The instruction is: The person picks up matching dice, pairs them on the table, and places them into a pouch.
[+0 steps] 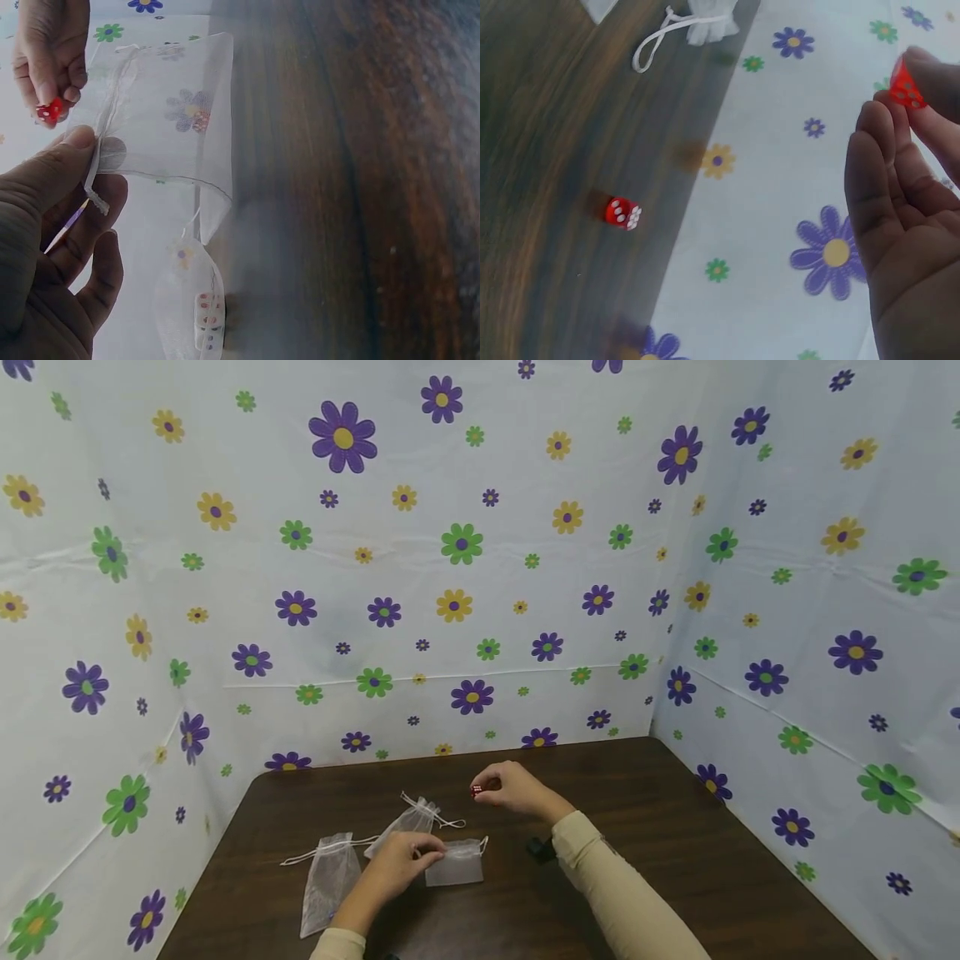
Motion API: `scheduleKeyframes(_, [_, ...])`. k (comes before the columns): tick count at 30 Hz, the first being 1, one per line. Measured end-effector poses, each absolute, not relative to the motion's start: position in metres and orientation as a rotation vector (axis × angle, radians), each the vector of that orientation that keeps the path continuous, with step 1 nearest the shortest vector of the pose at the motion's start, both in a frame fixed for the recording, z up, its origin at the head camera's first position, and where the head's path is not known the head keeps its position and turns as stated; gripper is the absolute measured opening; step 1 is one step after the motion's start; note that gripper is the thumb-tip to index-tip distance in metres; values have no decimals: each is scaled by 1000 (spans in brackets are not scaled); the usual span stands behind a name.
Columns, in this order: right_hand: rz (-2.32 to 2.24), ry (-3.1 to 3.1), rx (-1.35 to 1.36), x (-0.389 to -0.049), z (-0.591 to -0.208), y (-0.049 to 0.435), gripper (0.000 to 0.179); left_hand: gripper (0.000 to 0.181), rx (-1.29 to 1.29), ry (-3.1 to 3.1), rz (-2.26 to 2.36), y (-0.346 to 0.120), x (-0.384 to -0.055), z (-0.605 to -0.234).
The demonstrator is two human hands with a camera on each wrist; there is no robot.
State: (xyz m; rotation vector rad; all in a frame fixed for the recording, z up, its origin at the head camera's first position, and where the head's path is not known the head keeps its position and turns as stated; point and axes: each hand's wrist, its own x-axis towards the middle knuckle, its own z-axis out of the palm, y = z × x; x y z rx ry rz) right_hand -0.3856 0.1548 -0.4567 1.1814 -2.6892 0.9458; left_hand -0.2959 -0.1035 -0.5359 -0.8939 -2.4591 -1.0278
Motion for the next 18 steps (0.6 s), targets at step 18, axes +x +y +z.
scheduleKeyframes(18, [886, -2674, 1385, -352, -440, 138, 13, 3, -877, -2443, -1025, -102, -292, -533])
